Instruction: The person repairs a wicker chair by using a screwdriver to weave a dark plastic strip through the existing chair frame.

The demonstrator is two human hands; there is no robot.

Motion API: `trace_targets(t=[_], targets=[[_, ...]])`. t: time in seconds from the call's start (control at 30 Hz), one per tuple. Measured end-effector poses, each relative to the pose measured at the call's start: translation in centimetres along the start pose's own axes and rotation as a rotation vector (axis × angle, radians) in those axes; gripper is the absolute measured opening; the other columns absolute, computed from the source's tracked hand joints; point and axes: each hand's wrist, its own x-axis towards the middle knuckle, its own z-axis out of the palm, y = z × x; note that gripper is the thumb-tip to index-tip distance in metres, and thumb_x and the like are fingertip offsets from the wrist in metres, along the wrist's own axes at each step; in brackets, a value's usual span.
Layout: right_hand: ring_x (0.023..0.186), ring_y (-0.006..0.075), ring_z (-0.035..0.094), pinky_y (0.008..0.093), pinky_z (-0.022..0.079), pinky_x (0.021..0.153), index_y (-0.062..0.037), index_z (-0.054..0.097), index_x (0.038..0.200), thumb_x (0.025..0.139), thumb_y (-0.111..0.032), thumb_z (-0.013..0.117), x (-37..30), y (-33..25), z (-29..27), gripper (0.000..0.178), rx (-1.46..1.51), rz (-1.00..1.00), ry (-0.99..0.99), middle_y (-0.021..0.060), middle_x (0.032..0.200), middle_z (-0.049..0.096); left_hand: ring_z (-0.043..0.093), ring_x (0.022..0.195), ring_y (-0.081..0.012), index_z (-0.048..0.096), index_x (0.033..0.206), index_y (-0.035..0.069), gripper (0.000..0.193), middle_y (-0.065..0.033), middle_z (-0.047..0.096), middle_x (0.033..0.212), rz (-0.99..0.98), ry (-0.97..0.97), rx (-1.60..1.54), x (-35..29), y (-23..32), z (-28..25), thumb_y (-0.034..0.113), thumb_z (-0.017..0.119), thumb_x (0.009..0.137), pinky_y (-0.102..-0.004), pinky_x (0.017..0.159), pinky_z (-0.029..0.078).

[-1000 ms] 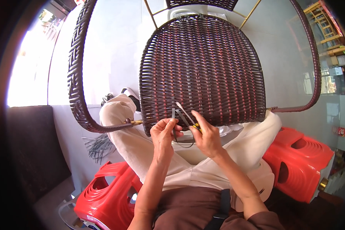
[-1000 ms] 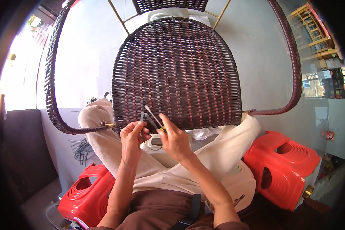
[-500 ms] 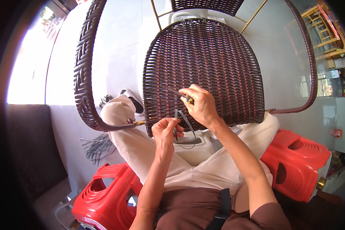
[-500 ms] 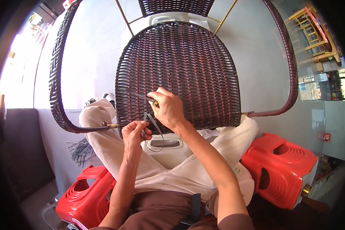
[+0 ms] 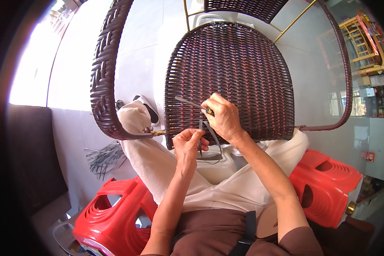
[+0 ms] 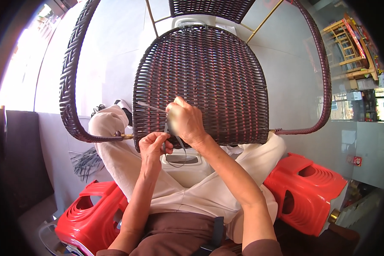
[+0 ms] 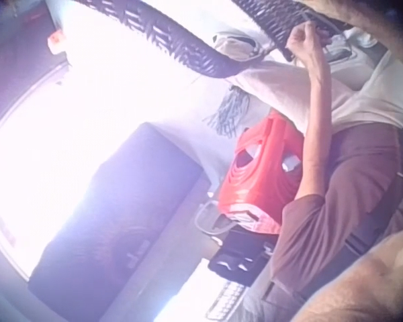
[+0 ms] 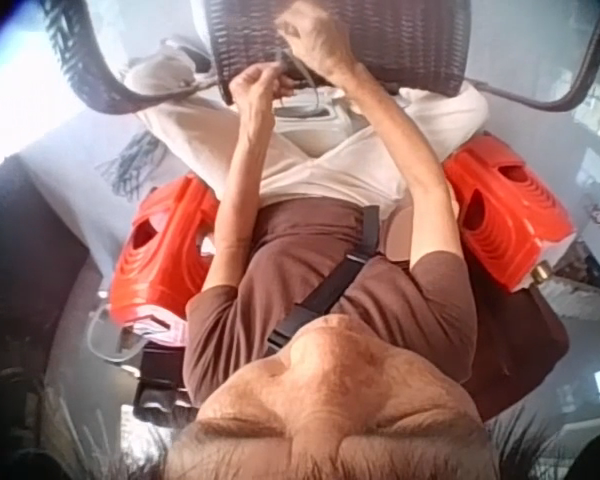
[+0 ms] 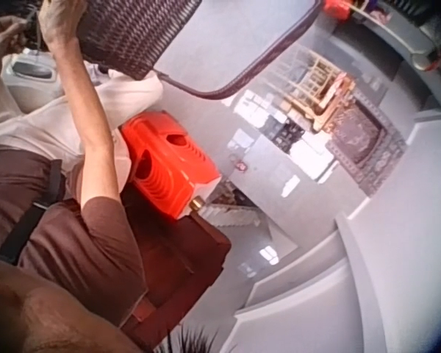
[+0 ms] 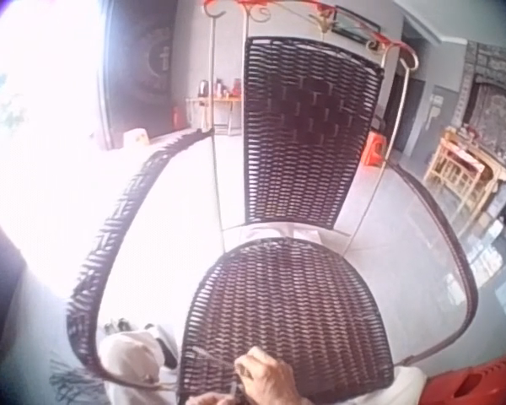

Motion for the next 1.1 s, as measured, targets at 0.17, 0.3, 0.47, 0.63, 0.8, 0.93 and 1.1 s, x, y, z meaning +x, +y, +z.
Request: trace_targets(t=[0.17, 0.3, 0.47, 0.63, 0.8, 0.93, 1.1], targets=[[0.077, 0.0348, 0.058, 0.0431, 0.048, 0.063, -0.0018, 0.053, 0.084, 0.077, -0.009, 0.061, 1.5, 1.0, 0.0, 0.013, 0.003, 0.035, -0.159, 0.0149, 0.083, 0.055, 0.055, 0.049, -0.0112, 0.062, 0.080, -0.001, 0.010, -0.0055, 0.057, 0.059, -0.047, -0.009, 0.012, -0.3, 0.3, -0.1, 0.009, 0.062, 0.080, -0.0228, 0.048, 0.048], [0.074, 0.0336, 0.055, 0.0403, 0.045, 0.065, -0.0004, 0.047, 0.083, 0.078, -0.002, 0.057, 0.6, 0.2, 0.5, 0.011, 0.001, 0.026, -0.118, 0.0144, 0.082, 0.053, 0.056, 0.052, -0.0110, 0.061, 0.086, 0.000, 0.012, -0.0047, 0.059, 0.063, -0.194, -0.100, -0.081, -1.4, 1.3, -2.0, 0.011, 0.057, 0.086, -0.0243, 0.062, 0.051], [0.071, 0.0328, 0.056, 0.0406, 0.046, 0.063, 0.0002, 0.046, 0.085, 0.079, 0.000, 0.055, 0.9, 0.2, 0.3, 0.011, -0.007, 0.006, 0.007, 0.0142, 0.080, 0.052, 0.055, 0.057, -0.0102, 0.062, 0.085, -0.001, 0.014, -0.0052, 0.061, 0.065, -0.109, -0.171, -0.057, -3.4, 3.0, -3.1, 0.012, 0.061, 0.084, -0.0186, 0.059, 0.040], [0.065, 0.0279, 0.058, 0.0381, 0.049, 0.059, 0.0008, 0.046, 0.083, 0.080, 0.002, 0.054, 3.4, 1.3, -0.1, 0.009, -0.055, 0.047, 0.096, 0.0141, 0.076, 0.055, 0.055, 0.068, -0.0079, 0.061, 0.089, -0.001, 0.015, -0.0045, 0.062, 0.075, 0.096, -0.190, 0.071, -3.8, 3.3, -2.0, 0.013, 0.061, 0.085, -0.0202, 0.070, 0.041], [0.059, 0.0227, 0.055, 0.0346, 0.050, 0.057, 0.0007, 0.046, 0.081, 0.081, 0.001, 0.054, 7.3, 2.4, -2.2, 0.008, -0.201, -0.010, 0.221, 0.0125, 0.072, 0.055, 0.049, 0.074, -0.0072, 0.060, 0.088, 0.002, 0.014, -0.0008, 0.060, 0.081, 0.318, -0.122, 0.240, -2.4, 1.0, -0.1, 0.015, 0.056, 0.088, -0.0211, 0.077, 0.036], [0.058, 0.0222, 0.055, 0.0337, 0.048, 0.052, 0.0008, 0.048, 0.080, 0.082, 0.000, 0.053, 10.4, 3.1, -4.3, 0.006, -0.253, -0.094, 0.291, 0.0125, 0.069, 0.055, 0.047, 0.077, -0.0048, 0.061, 0.088, 0.004, 0.014, 0.0023, 0.057, 0.079, 0.253, -0.094, 0.341, -1.5, -0.6, -0.3, 0.017, 0.055, 0.089, -0.0187, 0.070, 0.036], [0.058, 0.0243, 0.056, 0.0345, 0.049, 0.053, 0.0017, 0.048, 0.080, 0.081, 0.001, 0.052, 12.6, 3.4, -5.4, 0.005, -0.248, -0.112, 0.354, 0.0132, 0.068, 0.056, 0.051, 0.078, -0.0099, 0.058, 0.088, -0.006, 0.014, -0.0066, 0.049, 0.101, 0.481, -0.115, 0.510, -0.7, 0.0, 0.1, 0.008, 0.055, 0.088, -0.0218, 0.071, 0.044]])
